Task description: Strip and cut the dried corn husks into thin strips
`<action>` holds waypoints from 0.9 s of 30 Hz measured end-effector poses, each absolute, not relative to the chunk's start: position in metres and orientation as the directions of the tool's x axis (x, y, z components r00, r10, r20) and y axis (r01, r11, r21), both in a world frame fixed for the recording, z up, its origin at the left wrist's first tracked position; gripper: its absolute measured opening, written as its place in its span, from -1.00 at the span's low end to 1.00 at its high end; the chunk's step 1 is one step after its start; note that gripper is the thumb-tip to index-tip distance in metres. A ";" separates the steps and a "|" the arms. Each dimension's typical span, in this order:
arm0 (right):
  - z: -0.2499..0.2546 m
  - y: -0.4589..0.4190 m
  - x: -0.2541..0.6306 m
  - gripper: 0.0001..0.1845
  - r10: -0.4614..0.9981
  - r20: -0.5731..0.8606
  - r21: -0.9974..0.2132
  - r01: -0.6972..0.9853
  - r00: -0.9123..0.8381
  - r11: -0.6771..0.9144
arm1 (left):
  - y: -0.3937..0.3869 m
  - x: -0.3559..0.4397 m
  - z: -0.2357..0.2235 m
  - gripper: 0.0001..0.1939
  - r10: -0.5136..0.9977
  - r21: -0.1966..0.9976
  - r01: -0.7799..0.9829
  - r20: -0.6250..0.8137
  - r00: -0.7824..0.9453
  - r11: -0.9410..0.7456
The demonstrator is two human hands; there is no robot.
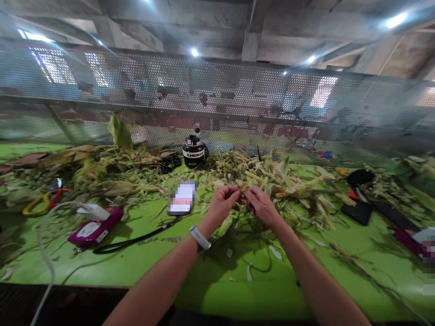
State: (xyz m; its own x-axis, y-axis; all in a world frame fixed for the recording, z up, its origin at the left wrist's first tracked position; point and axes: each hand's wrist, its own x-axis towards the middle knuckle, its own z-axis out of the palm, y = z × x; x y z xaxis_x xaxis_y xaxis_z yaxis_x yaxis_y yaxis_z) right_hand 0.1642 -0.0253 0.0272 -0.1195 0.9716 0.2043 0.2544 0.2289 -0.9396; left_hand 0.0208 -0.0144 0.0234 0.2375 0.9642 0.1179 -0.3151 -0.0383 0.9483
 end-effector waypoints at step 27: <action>0.024 -0.027 0.166 -0.75 0.937 0.331 -0.837 0.423 -0.113 0.347 | -0.018 0.022 0.023 -0.70 0.964 0.919 -0.390 0.053 0.259 0.054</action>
